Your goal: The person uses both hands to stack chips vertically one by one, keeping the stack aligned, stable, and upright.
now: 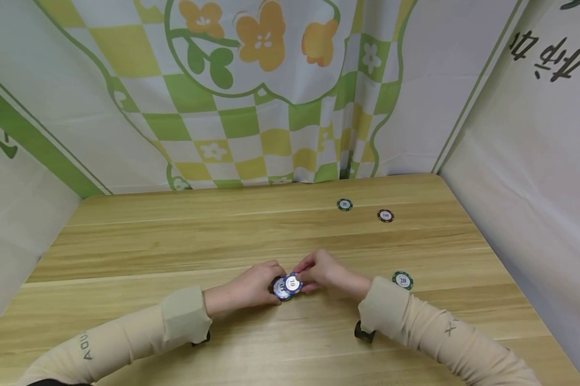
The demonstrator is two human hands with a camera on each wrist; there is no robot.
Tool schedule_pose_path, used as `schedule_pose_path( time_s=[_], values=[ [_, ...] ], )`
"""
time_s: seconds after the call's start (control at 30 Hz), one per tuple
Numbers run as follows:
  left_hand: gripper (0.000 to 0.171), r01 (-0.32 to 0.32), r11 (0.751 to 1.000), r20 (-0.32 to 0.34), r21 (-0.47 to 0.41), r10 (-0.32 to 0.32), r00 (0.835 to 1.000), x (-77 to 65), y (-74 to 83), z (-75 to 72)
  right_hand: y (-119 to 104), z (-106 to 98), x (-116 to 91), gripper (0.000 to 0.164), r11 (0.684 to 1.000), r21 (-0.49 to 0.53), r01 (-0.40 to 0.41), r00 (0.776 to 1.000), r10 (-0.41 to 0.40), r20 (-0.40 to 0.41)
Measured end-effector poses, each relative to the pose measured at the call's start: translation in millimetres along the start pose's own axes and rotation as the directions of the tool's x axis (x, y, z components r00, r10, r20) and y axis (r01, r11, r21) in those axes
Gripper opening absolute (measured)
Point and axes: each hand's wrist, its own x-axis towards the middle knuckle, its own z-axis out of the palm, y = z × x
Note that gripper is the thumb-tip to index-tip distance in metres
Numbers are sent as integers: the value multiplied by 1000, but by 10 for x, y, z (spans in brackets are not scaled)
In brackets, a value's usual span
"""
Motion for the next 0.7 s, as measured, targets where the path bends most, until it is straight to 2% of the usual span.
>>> schedule_pose_path(
  time_s=[0.37,0.7],
  values=[
    [36,12,1000,13,11,-12,1000,1,7,-19,7,100,26,20,1000,7,0,1000,1,-30],
    [37,16,1000,33,16,-16,999,-5,29,-30,58,159,68,19,998,59,14,999,-12,-34]
  ],
)
